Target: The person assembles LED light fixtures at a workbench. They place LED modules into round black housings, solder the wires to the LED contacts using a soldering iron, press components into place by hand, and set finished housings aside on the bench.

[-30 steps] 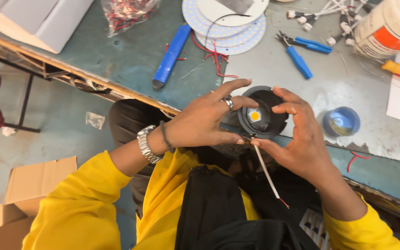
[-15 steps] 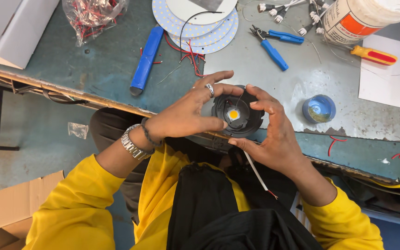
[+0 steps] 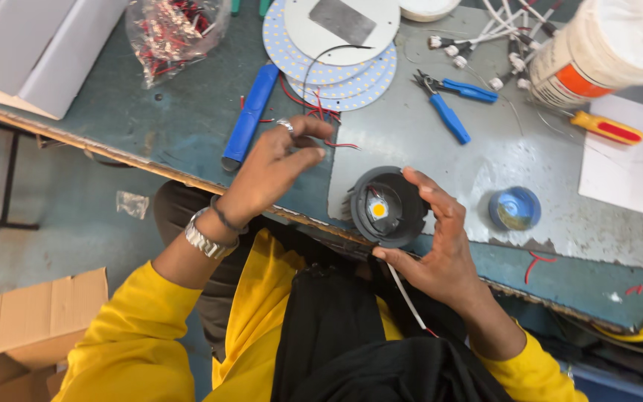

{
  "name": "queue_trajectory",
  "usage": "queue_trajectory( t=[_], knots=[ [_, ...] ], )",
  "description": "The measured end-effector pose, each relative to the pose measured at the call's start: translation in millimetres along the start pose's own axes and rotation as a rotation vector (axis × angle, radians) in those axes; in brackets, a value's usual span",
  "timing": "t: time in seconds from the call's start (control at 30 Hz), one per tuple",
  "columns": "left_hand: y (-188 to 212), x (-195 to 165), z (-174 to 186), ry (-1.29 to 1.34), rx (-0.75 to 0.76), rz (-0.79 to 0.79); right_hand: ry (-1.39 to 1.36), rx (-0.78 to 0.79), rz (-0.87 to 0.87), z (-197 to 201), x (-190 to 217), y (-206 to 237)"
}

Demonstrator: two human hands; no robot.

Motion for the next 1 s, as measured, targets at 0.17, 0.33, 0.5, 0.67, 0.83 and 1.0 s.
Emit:
queue_trajectory(
  t=[0.17, 0.33, 0.5, 0.67, 0.83, 1.0],
  knots=[
    [16, -21, 17, -0.704, -0.132, -0.344, -0.097, 0.009, -0.012, 7, -20, -15],
    [5, -4, 1, -0.933, -0.131, -0.359, -0.247, 0.051, -0.048, 12, -58, -30],
    [-23, 3, -12, -1.095, -0.052, -0.264, -0.388, 0.116, -0.048, 18, -90, -41],
    [-25, 0, -28, -1.244, 0.06, -0.212, -0.402, 0.154, 0.024, 23, -87, -43],
    [-18, 4, -26, -1.263, 0.087, -0.193, -0.348, 0.099, 0.011, 24, -79, -41],
    [-7, -17, -17, -1.122, 0.047, -0.197, -0.292, 0.021, 0.033, 22, -63, -32]
  ],
)
Point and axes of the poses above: each hand's wrist, its own y-axis away from the middle knuckle, its own z-axis out of the back of the hand, x = y × z, the point moved 8 cm from there along -y, towards the middle knuckle, and after that the axes turned 14 degrees about -z, right-handed, at the moved point
